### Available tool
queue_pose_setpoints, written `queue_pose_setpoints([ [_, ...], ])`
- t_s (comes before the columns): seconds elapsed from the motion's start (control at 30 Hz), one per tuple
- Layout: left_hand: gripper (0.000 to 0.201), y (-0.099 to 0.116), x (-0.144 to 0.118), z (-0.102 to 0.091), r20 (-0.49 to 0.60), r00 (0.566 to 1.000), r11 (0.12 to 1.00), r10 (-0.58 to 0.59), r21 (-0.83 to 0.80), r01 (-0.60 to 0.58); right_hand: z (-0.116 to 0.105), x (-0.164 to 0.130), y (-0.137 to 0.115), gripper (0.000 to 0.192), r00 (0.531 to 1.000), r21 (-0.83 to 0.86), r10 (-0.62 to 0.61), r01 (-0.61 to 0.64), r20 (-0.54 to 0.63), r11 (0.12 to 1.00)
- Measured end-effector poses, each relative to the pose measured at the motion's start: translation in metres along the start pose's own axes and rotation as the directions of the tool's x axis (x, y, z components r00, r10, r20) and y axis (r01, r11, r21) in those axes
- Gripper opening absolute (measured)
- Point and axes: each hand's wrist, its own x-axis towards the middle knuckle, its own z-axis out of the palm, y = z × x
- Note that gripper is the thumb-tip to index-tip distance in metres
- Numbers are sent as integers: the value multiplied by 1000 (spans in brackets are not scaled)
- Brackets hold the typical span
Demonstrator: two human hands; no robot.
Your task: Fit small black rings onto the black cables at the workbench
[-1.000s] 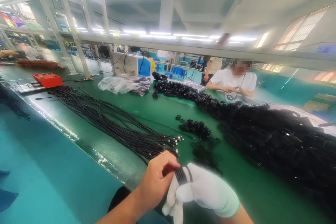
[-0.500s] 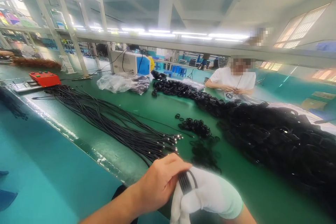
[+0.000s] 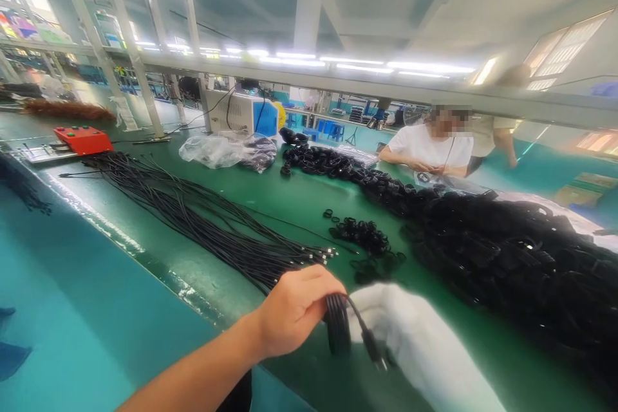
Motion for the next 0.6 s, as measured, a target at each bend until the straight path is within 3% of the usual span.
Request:
queue_pose_setpoints([
  [0.1,27,2,3,-4,24,998,998,-55,30,54,-4,0,-6,56,991,-104,-16,3,-130,995],
  [0.23,32,5,6,-2,26,995,995,-98,17,97,8,17,-3,73,998,-188,-8,-4,-60,982],
  [0.43,31,10,14,-4,-19,970,968,-243,64,244,12,43,14,55,993,197,-24,1,113,980],
  [0.6,23,16,24,-7,-45,885,883,-464,65,466,1,45,26,40,979,401,-42,-43,200,915],
])
